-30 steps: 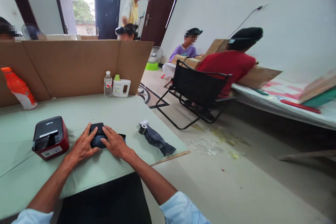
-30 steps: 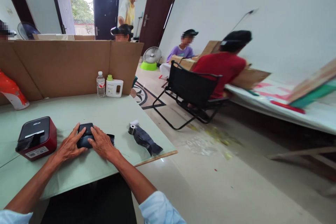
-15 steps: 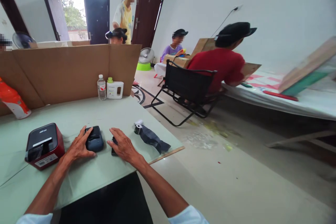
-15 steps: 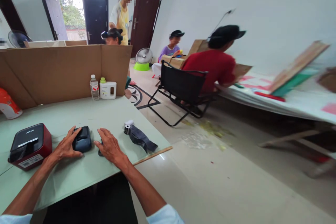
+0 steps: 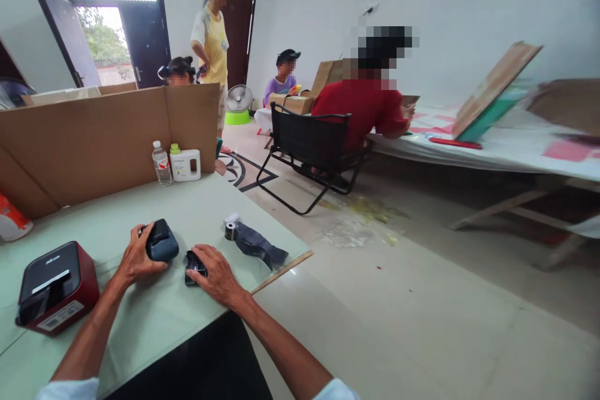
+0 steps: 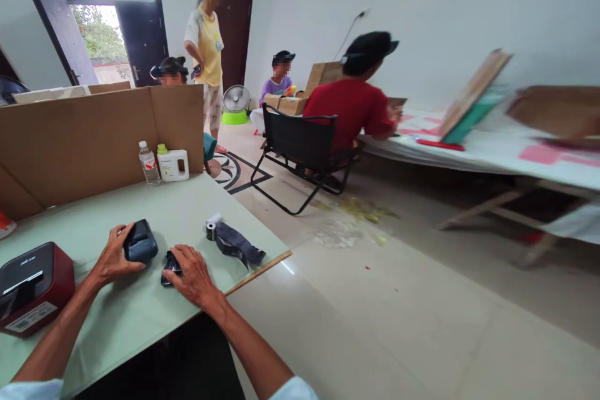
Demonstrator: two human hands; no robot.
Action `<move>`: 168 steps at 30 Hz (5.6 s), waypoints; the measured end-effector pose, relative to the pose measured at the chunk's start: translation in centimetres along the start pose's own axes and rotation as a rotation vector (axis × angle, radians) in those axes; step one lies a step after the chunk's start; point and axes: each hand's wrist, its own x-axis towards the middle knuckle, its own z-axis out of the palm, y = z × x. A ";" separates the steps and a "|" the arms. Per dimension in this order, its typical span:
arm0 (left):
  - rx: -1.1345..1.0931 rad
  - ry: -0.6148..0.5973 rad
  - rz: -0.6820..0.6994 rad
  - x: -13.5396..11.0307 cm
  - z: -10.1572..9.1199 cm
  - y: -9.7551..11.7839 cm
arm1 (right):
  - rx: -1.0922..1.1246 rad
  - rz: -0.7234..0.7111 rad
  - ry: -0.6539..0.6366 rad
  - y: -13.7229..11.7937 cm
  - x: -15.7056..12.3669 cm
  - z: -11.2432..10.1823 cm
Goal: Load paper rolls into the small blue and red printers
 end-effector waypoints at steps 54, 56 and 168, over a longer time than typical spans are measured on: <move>0.041 0.143 -0.050 -20.2 -1.4 1.2 | -0.398 0.028 -0.032 4.4 -0.9 -1.8; 0.027 0.189 -0.074 -21.0 -2.4 1.4 | -0.396 0.008 0.021 3.4 -0.8 -1.7; 0.131 0.536 0.296 -13.2 -3.6 -2.8 | 0.207 -0.014 -0.365 -8.7 4.6 2.6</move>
